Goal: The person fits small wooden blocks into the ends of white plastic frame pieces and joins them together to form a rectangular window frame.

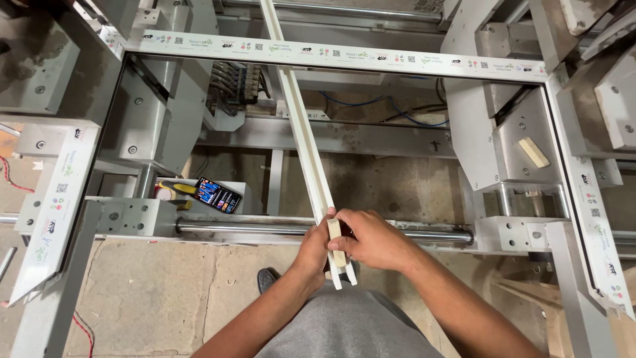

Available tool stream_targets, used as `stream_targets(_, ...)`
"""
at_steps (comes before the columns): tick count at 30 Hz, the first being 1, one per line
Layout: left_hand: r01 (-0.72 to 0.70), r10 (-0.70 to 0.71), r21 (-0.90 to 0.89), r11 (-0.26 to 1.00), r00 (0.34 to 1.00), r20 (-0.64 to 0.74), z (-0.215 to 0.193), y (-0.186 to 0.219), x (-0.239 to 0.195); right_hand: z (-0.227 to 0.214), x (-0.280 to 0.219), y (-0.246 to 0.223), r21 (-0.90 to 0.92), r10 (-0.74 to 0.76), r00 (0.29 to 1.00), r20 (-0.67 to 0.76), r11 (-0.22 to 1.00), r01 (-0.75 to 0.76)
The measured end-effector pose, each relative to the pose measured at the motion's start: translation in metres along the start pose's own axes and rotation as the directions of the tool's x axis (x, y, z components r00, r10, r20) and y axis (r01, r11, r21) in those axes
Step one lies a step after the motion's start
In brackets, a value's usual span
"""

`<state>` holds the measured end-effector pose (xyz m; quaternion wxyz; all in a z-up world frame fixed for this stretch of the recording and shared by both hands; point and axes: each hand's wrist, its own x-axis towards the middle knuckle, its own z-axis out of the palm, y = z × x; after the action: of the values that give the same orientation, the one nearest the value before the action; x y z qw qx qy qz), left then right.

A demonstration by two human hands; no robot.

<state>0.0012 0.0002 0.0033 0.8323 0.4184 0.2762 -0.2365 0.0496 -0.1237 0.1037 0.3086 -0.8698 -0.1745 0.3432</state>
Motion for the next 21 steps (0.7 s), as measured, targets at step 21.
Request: stream_targets(21,-0.045,0.058,-0.115,0.992,0.992,0.111,-0.021,-0.006,0.006,0.046,0.018,0.026,0.037,-0.264,0.932,-0.247,0.959,0.282)
